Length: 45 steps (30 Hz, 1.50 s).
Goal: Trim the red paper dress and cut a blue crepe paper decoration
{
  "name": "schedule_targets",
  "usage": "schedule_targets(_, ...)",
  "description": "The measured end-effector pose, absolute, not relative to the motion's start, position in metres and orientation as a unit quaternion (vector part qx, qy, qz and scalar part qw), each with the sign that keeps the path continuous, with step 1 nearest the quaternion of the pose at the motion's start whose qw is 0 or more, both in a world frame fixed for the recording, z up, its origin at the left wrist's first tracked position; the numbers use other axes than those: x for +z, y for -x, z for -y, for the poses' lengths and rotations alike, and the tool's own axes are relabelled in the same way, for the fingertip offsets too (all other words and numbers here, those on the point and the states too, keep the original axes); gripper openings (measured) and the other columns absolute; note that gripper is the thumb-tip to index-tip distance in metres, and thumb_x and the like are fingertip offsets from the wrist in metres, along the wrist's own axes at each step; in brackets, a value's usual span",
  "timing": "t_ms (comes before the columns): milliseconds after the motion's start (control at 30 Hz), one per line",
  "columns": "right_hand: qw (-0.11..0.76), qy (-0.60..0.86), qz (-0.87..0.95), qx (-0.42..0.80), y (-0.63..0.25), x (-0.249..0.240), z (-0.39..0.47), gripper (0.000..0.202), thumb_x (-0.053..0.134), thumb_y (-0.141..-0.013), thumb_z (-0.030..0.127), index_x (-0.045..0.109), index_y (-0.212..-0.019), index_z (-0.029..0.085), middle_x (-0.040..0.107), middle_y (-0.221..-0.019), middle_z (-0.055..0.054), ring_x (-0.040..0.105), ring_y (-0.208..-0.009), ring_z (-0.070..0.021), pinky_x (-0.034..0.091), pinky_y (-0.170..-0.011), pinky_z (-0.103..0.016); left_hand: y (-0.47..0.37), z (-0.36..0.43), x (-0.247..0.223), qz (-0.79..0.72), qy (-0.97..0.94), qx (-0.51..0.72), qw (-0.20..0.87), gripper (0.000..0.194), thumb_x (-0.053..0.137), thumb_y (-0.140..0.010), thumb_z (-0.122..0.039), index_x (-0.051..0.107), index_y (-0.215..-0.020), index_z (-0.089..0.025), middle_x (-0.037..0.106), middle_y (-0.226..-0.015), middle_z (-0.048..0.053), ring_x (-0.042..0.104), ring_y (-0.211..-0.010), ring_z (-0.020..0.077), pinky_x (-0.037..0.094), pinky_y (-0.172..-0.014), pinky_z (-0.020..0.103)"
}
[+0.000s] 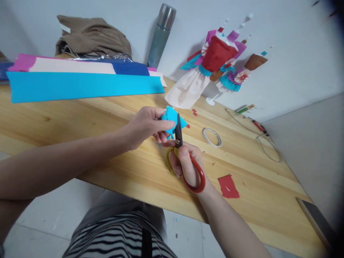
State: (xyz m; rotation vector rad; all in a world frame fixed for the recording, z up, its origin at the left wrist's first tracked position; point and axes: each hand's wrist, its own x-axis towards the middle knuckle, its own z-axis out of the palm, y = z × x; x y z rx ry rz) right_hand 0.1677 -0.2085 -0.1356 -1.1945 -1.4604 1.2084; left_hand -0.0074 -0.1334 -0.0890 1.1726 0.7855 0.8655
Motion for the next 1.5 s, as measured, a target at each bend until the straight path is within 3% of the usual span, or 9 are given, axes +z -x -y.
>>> schedule_targets(367,0.424,0.496,0.574,0.494,-0.168,-0.134,0.209,0.072,0.059,-0.086,0.089,0.076,-0.093,0.019,0.039,-0.042,0.008,0.029,-0.034,-0.0102,0.022,-0.038,-0.027,0.012,0.13,-0.089,-0.324,-0.537,0.374,0.683,0.019,0.06,-0.086,-0.007,0.076,-0.078,-0.011,0.063,-0.054,-0.002,0.057,-0.051,0.0072,0.044,-0.052,0.017)
schedule_targets(500,0.423,0.495,0.574,0.497,-0.168,-0.133,0.208,0.071,0.06,-0.086,0.089,0.077,-0.093,0.02,0.039,-0.041,0.008,0.029,-0.034,-0.0103,0.022,-0.038,-0.028,0.013,0.13,-0.087,-0.338,-0.536,0.358,0.686,0.019,0.059,-0.089,-0.006,0.073,-0.076,-0.011,0.063,-0.054,-0.001,0.058,-0.052,0.0073,0.044,-0.053,0.017)
schedule_targets(667,0.435,0.494,0.568,0.494,-0.168,-0.135,0.207,0.069,0.061,-0.086,0.088,0.076,-0.091,0.021,0.039,-0.041,0.008,0.028,-0.033,-0.0101,0.02,-0.037,-0.028,0.012,0.129,-0.088,-0.365,-0.487,0.339,0.717,0.031,0.061,-0.099,-0.022,0.062,-0.069,-0.013,0.065,-0.059,0.003,0.061,-0.05,0.0102,0.047,-0.052,0.021)
schedule_targets(767,0.435,0.501,0.567,0.488,-0.168,-0.136,0.206,0.069,0.061,-0.085,0.088,0.077,-0.091,0.021,0.039,-0.041,0.007,0.028,-0.033,-0.0103,0.02,-0.036,-0.028,0.01,0.129,-0.092,-0.362,-0.469,0.347,0.727,0.03,0.068,-0.096,-0.031,0.064,-0.072,-0.012,0.066,-0.06,0.003,0.062,-0.05,0.0116,0.049,-0.051,0.022)
schedule_targets(900,0.429,0.502,0.584,0.471,-0.169,-0.138,0.205,0.069,0.06,-0.087,0.087,0.078,-0.09,0.02,0.041,-0.042,0.007,0.029,-0.035,-0.0106,0.023,-0.037,-0.029,0.006,0.134,-0.089,-0.378,-0.5,0.346,0.698,0.017,0.077,-0.085,-0.016,0.067,-0.072,-0.012,0.066,-0.057,0.001,0.063,-0.051,0.0099,0.051,-0.052,0.019)
schedule_targets(1033,0.426,0.505,0.594,0.459,-0.17,-0.141,0.204,0.074,0.059,-0.088,0.088,0.079,-0.093,0.017,0.041,-0.044,0.007,0.031,-0.038,-0.0105,0.025,-0.038,-0.028,0.003,0.138,-0.079,-0.435,-0.5,0.357,0.658,0.024,0.069,-0.09,-0.006,0.065,-0.068,-0.012,0.063,-0.051,-0.001,0.061,-0.047,0.0085,0.05,-0.049,0.017)
schedule_targets(1500,0.422,0.503,0.605,0.45,-0.172,-0.142,0.204,0.074,0.06,-0.089,0.085,0.081,-0.099,0.015,0.041,-0.047,0.007,0.032,-0.041,-0.0112,0.024,-0.039,-0.028,0.004,0.135,-0.084,-0.406,-0.491,0.38,0.671,0.025,0.065,-0.091,-0.005,0.065,-0.068,-0.013,0.068,-0.059,-0.001,0.062,-0.047,0.0086,0.05,-0.049,0.018)
